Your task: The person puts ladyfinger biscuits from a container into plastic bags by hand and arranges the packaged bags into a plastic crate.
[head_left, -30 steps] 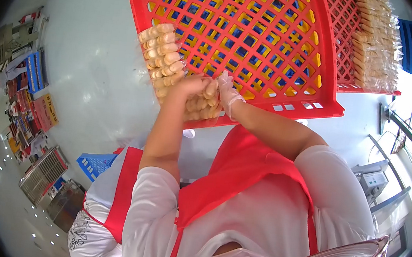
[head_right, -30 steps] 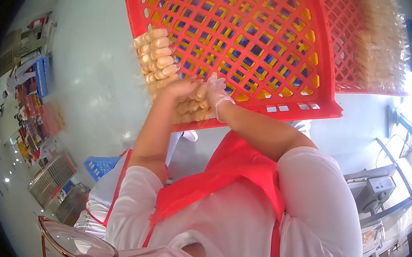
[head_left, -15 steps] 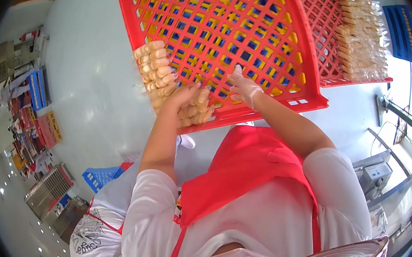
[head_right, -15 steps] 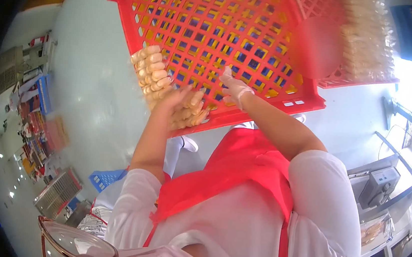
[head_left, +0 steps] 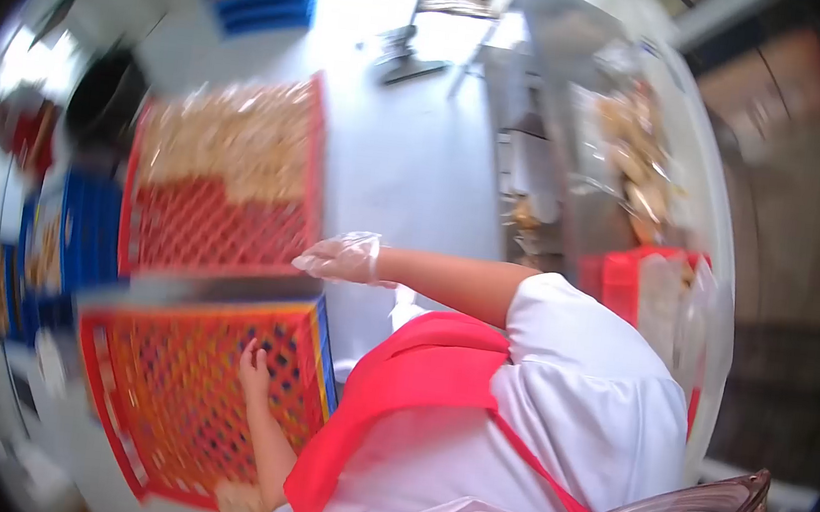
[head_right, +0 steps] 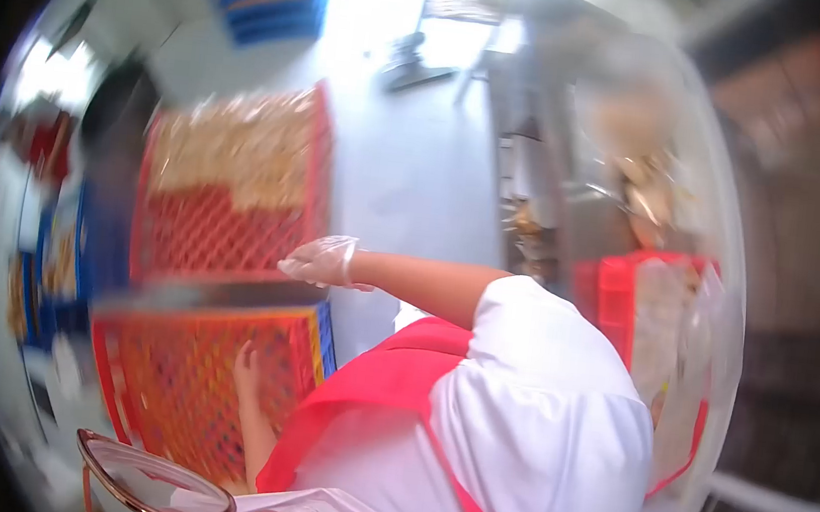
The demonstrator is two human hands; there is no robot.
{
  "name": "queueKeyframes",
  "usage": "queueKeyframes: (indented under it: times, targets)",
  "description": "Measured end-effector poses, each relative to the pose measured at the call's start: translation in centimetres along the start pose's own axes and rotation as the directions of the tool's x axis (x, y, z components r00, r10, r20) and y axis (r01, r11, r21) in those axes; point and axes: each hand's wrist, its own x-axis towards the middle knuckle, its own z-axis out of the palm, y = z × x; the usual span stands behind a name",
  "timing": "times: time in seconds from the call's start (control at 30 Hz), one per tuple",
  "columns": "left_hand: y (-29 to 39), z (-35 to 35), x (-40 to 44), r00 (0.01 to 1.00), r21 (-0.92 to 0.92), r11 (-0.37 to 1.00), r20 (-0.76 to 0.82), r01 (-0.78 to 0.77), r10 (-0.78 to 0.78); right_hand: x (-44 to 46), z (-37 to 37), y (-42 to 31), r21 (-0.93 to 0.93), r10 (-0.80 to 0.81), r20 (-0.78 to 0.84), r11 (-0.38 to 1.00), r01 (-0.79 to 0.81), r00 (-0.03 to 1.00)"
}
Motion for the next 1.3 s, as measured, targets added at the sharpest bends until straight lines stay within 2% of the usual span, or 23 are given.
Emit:
queueKeyframes:
  times: [0.07,0.17,0.2,0.3,0.37,0.4,0.43,0.47,0.57,0.63,0.67,0.73,0.77,0.83,0.87,0.93,0.97,1.03,1.1,1.13,1.2,1.23,1.3]
  targets:
    - [7.9,4.5,4.2,0.982,-0.063,0.993,0.155,-0.104,0.112,-1.6,-5.3,2.8,-0.193,-0.255,-0.232,0.958,0.212,0.939]
    - [19.8,13.1,9.6,0.860,-0.217,0.948,0.408,-0.235,0.307,-8.2,-14.7,3.6,-0.225,-0.306,-0.502,0.949,0.219,0.809]
    - [23.6,15.9,10.7,0.792,-0.210,0.923,0.473,-0.324,0.386,-9.9,-16.8,5.0,-0.260,-0.382,-0.653,0.924,0.280,0.655]
    - [33.4,23.7,12.7,0.530,-0.184,0.781,0.641,-0.597,0.556,-15.2,-22.8,8.8,-0.145,-0.418,-0.848,0.774,0.616,0.325]
    - [39.2,27.9,12.5,0.433,-0.245,0.786,0.723,-0.567,0.538,-18.4,-25.4,13.0,-0.162,-0.194,-0.981,0.725,0.669,-0.027]
    - [41.9,29.8,12.5,0.400,-0.220,0.766,0.748,-0.604,0.530,-21.5,-25.3,12.8,0.032,0.150,-0.986,0.597,0.802,-0.072]
    - [44.4,31.6,12.5,0.368,-0.200,0.743,0.769,-0.638,0.523,-24.7,-24.9,12.3,0.157,0.468,-0.883,0.383,0.910,-0.045]
    - [46.8,33.5,12.7,0.340,-0.185,0.719,0.785,-0.670,0.518,-26.0,-24.5,14.2,0.188,0.543,-0.837,0.396,0.899,-0.064]
    - [52.6,39.8,13.5,0.032,-0.342,0.344,0.666,-0.874,0.746,-26.6,-23.3,18.7,0.318,0.718,-0.690,0.407,0.856,-0.085]
    - [56.5,44.0,14.0,-0.163,-0.404,0.113,0.588,-0.908,0.793,-25.6,-23.1,21.8,0.352,0.720,-0.689,0.431,0.831,-0.081]
    - [58.2,46.5,15.0,-0.194,-0.428,0.083,0.564,-0.900,0.802,-24.9,-23.5,22.6,0.370,0.723,-0.686,0.440,0.818,-0.078]
    - [61.3,51.8,16.5,-0.260,-0.484,0.023,0.510,-0.875,0.820,-23.4,-24.4,23.8,0.190,0.809,-0.548,0.368,0.910,-0.213]
    - [62.9,53.6,17.1,-0.251,-0.490,0.057,0.538,-0.870,0.805,-23.0,-25.0,23.8,0.088,0.849,-0.457,0.339,0.937,-0.265]
    - [65.8,56.8,17.6,-0.254,-0.509,0.114,0.595,-0.853,0.763,-22.9,-25.2,23.3,0.000,0.865,-0.244,0.453,0.892,-0.439]
    - [67.1,57.6,16.8,-0.286,-0.511,0.061,0.572,-0.858,0.768,-23.0,-25.3,23.1,-0.033,0.852,-0.123,0.509,0.860,-0.509]
    - [69.0,58.7,14.1,-0.437,-0.547,-0.069,0.580,-0.834,0.688,-22.7,-23.8,25.2,0.254,0.589,-0.065,0.791,0.557,-0.806]
    - [69.3,59.4,12.5,-0.506,-0.566,-0.131,0.578,-0.814,0.640,-23.1,-23.1,25.2,0.406,0.426,-0.083,0.840,0.360,-0.901]
    - [68.4,61.3,9.3,-0.587,-0.508,-0.303,0.617,-0.806,0.524,-25.5,-23.0,25.4,0.541,0.658,-0.081,0.659,0.522,-0.748]
    - [67.9,62.1,6.3,-0.599,-0.393,-0.473,0.665,-0.789,0.446,-25.4,-25.0,26.2,0.343,0.523,-0.008,0.802,0.489,-0.853]
    - [67.8,63.4,5.1,-0.580,-0.355,-0.511,0.714,-0.783,0.392,-26.3,-25.9,25.4,0.430,0.560,-0.001,0.748,0.506,-0.828]
    - [68.9,63.4,3.1,-0.525,-0.346,-0.492,0.800,-0.799,0.290,-28.6,-27.6,23.0,0.579,0.640,0.016,0.620,0.529,-0.768]
    - [69.2,63.4,2.5,-0.487,-0.332,-0.485,0.840,-0.809,0.237,-29.2,-27.4,23.7,0.527,0.722,0.008,0.586,0.616,-0.692]
    - [69.1,64.6,2.5,-0.490,-0.340,-0.494,0.845,-0.801,0.213,-29.7,-27.0,25.6,0.416,0.856,-0.043,0.484,0.770,-0.515]
